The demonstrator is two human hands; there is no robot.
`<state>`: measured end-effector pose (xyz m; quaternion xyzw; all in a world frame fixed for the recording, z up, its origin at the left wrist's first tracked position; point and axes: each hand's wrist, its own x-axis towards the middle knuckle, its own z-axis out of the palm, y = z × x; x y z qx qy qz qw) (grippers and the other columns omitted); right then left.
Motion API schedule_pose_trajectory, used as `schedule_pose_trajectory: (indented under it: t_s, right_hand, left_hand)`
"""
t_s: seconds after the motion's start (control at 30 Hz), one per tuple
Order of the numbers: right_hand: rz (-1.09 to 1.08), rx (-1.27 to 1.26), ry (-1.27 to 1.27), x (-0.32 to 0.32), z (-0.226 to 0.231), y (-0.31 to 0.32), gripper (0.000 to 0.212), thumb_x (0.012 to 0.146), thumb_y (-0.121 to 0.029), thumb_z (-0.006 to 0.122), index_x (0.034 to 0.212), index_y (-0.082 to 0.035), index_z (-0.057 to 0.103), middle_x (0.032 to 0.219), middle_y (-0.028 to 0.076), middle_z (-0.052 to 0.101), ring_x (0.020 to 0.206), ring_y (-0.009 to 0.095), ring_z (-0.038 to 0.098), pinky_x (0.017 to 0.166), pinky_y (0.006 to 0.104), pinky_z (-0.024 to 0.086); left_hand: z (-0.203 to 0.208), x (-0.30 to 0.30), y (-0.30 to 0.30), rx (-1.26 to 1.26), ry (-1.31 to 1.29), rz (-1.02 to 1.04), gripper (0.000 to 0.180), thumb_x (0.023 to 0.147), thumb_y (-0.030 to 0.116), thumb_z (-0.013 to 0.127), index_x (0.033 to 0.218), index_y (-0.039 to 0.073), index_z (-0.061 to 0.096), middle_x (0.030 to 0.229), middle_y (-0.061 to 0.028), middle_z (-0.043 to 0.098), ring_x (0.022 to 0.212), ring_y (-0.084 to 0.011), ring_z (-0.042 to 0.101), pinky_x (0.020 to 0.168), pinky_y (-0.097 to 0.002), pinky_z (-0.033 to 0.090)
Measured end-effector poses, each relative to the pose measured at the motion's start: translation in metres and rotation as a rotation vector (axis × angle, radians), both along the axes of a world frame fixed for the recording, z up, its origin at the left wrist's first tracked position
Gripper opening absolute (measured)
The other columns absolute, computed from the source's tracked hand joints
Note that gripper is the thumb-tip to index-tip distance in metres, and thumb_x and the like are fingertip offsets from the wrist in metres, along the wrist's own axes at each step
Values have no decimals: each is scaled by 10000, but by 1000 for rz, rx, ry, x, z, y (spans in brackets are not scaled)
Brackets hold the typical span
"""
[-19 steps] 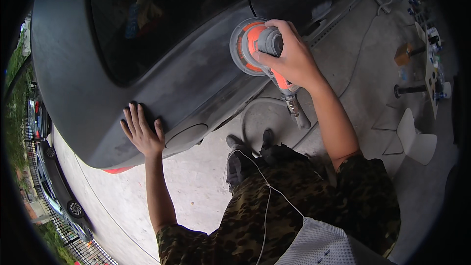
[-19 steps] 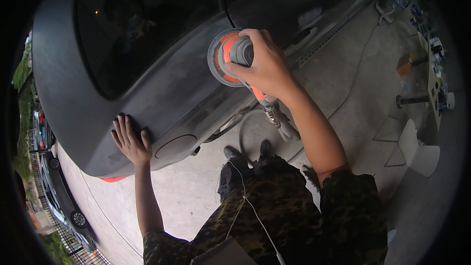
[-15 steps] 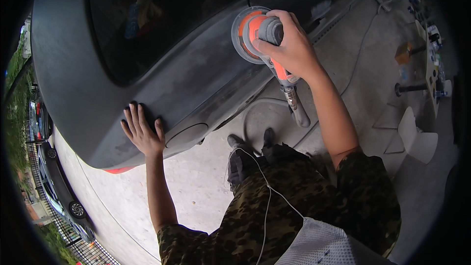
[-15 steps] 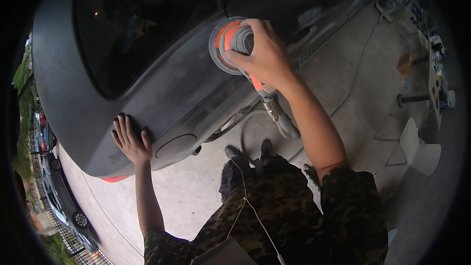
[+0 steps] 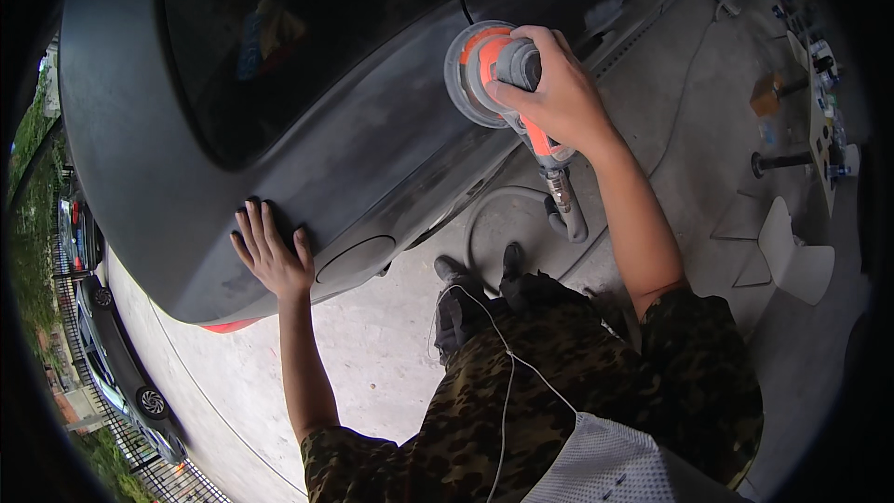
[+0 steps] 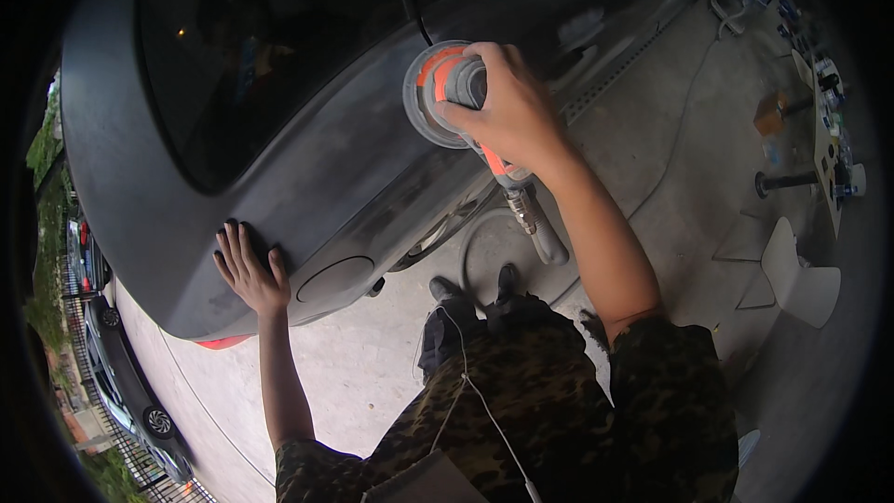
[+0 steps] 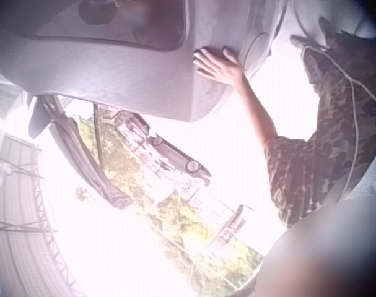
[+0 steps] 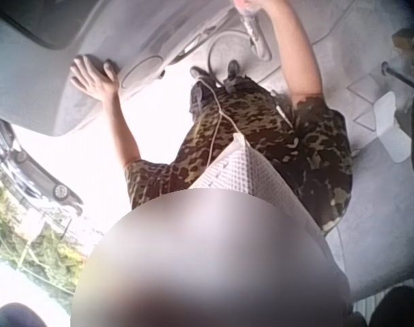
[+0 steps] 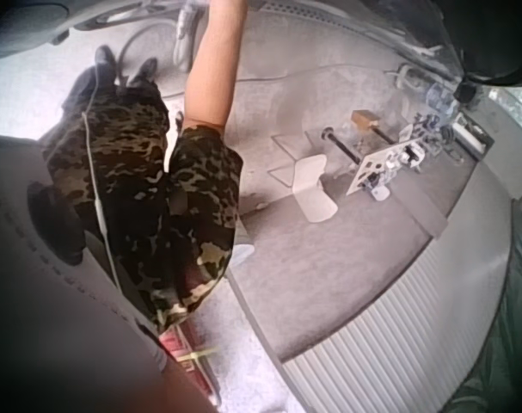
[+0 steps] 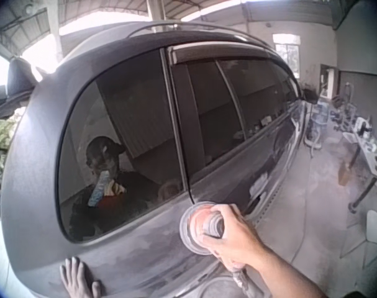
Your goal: The person uses an orbital sander to sand the rear bumper and side panels of a grey car. They kneel to reach the lower bumper, then stand to work on the side, and briefly change the sanding disc before continuing.
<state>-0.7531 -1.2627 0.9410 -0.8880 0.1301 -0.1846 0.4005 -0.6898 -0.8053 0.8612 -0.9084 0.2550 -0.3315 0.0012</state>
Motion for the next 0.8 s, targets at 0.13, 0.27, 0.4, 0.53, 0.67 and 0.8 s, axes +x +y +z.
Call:
schedule_pose_trajectory:
  t_s: [0.13,0.27,0.4,0.53,0.67,0.8]
  right_hand:
    - [78,3,-14,-16,-7,16,704,800,-334,872,1372,-65,561,1358,161,585,1205,375,640,1013,455,530]
    - [72,67,-71,-7,-5,22,674,816,-301,863,1376,-77,560,1369,147,579,1231,357,620,1043,444,506]
    - [85,87,-69,-3,-7,23,681,811,-271,869,1377,-66,553,1353,159,581,1234,360,617,1041,447,507]
    - [102,86,-61,-22,-22,43,699,799,-240,878,1384,-63,539,1357,157,563,1228,355,619,1044,442,508]
    - [72,112,-97,-20,-24,46,687,805,-247,874,1380,-67,542,1358,153,562,1218,351,622,1032,445,518]
    - [65,147,-151,-1,-19,34,680,805,-258,877,1368,-65,549,1342,145,567,1227,339,611,1042,440,505]
  left_hand:
    - [1,-1,-1,1,-3,2,621,1077,424,466,1562,36,481,1644,-183,453,1557,-396,363,1280,-578,157]
    - [4,-2,-4,7,-13,-1,618,1077,416,464,1563,35,481,1645,-181,452,1556,-396,365,1278,-579,165]
    - [4,-2,-5,3,-16,-7,613,1076,412,464,1560,36,487,1641,-184,456,1555,-398,368,1275,-579,172]
    - [2,-1,-2,-2,-12,-8,610,1077,412,464,1557,37,492,1638,-186,461,1552,-398,372,1274,-579,175]
    - [4,-2,-3,3,-8,-1,610,1079,413,464,1557,35,490,1636,-185,463,1550,-397,376,1274,-577,177]
    - [5,-2,-4,6,-27,-13,614,1080,417,463,1561,36,484,1637,-185,462,1549,-397,379,1274,-576,179]
